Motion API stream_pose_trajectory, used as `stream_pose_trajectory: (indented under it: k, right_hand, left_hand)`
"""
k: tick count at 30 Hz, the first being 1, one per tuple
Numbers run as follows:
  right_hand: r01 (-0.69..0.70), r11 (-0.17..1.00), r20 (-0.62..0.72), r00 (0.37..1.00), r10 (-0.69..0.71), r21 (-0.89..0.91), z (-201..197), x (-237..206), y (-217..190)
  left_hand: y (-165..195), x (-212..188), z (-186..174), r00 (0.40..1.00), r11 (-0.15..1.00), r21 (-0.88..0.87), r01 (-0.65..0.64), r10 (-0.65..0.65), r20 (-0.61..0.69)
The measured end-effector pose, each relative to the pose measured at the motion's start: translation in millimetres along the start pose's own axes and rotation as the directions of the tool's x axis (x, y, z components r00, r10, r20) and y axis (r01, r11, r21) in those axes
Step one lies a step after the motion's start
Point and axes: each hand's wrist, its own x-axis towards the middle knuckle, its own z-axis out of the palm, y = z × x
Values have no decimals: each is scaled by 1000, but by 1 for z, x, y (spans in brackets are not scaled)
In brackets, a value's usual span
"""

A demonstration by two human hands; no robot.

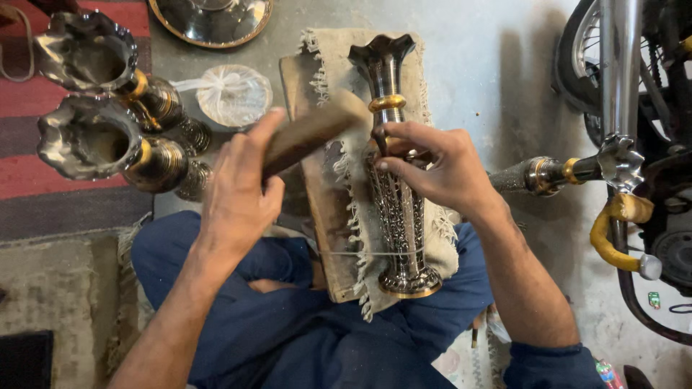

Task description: The person sits on the floor with an ornate brass vase resting on a cloth-covered board on their lap. They hold a small punch against the vase's surface and strike it with a wooden mallet, working repeatedly around the vase's decorated body and gold band.

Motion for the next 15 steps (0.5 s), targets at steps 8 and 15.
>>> stream_pose_trajectory:
  k: [8, 15]
  right_hand:
    - [-31, 999, 7, 1000, 30, 24, -1, 1, -6]
    - [-16, 1000, 9, 1000, 16, 8, -2, 2, -9]
  left_hand:
    - [1, -1, 0, 999, 998, -54, 32, -32, -3]
    - [2, -1, 1, 997, 977, 199, -72, 73, 0]
